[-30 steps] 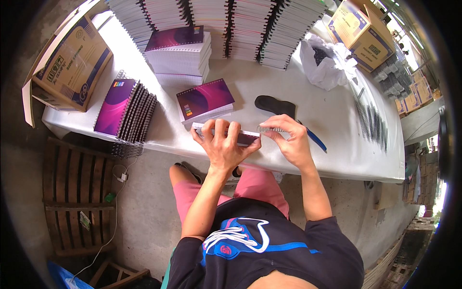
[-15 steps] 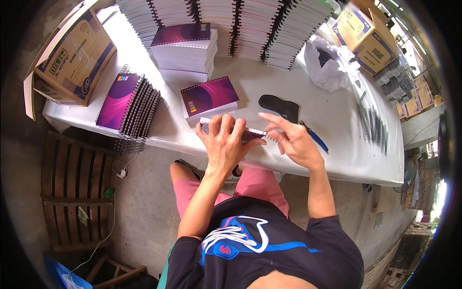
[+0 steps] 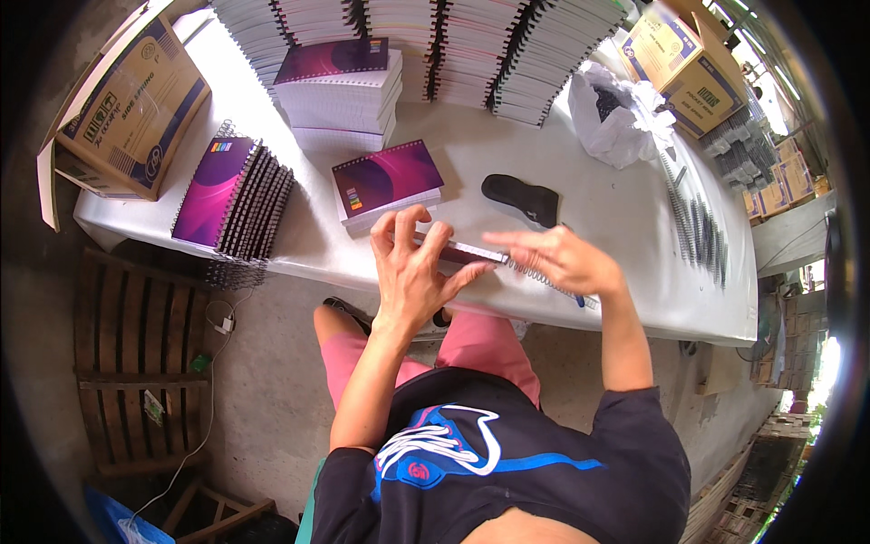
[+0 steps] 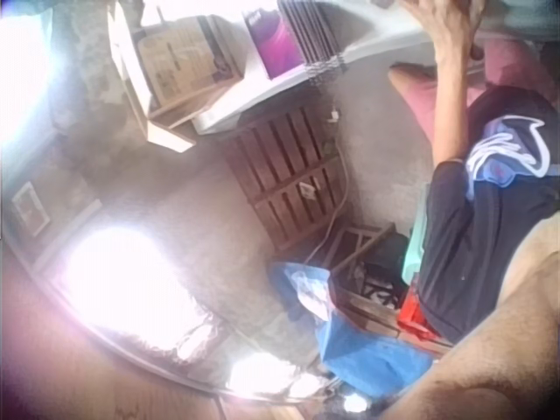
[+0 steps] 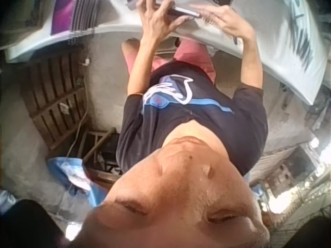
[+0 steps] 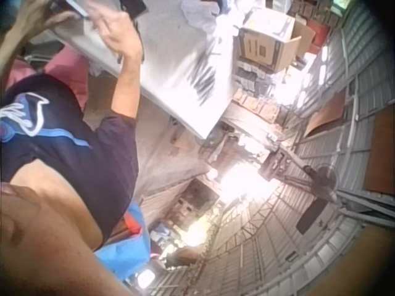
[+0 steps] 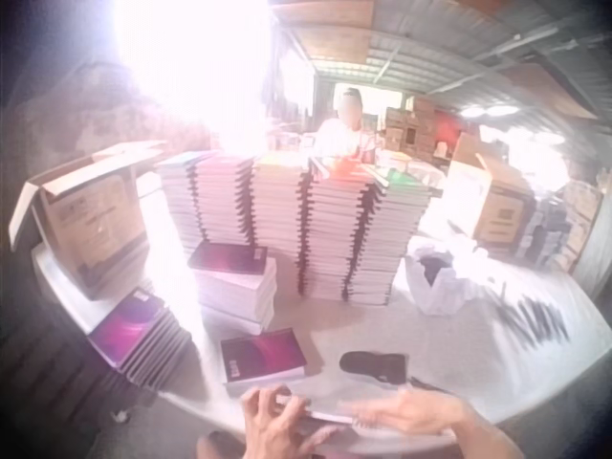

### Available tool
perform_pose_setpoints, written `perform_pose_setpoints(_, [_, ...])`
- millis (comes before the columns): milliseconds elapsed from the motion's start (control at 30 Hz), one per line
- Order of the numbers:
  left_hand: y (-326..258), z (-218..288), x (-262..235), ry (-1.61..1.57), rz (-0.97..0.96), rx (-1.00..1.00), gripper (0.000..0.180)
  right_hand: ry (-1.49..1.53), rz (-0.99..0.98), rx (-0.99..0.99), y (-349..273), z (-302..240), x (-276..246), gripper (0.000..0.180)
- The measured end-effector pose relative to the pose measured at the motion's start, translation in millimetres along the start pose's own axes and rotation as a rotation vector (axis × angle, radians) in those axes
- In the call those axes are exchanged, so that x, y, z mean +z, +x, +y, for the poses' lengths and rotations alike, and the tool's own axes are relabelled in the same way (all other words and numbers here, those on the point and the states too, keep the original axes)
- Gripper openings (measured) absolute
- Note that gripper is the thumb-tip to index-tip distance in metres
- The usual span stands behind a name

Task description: The person trims the spiral wire of several notebooks using pliers and then stacks the finished notebooks together.

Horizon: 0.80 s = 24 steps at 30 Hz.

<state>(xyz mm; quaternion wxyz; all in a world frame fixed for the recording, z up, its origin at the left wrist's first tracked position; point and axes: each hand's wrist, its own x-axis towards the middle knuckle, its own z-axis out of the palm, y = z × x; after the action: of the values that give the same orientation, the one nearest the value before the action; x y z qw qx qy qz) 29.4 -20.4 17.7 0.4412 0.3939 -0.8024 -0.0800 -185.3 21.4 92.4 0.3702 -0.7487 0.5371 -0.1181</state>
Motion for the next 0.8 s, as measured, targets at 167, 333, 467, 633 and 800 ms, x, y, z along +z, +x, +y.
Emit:
perform_pose_setpoints(167, [1,2,4,-0.064,-0.055,0.034,0.055,-0.381,0.389,-0.042,32,65,-18,0.045])
perform_pose_setpoints(333, [0,4,3,-0.11,-0.059,0.01,0.055,-0.574,0.45,-0.072,37,87,5,0.058])
perform_pose_setpoints(467, [4,4,2,-0.107,-0.071,0.026,0.054,-0.773,0.612,0.056,28,72,24,0.056])
perform_pose_setpoints(633, [5,7,0,-0.088,-0.095,0.034,0.054,-0.263,0.742,0.038,19,88,10,0.037])
perform_pose_setpoints(800, [0,1,5,-0.14,-0.081,0.007,0.06,0.965,0.272,-0.484,1,49,15,0.024])
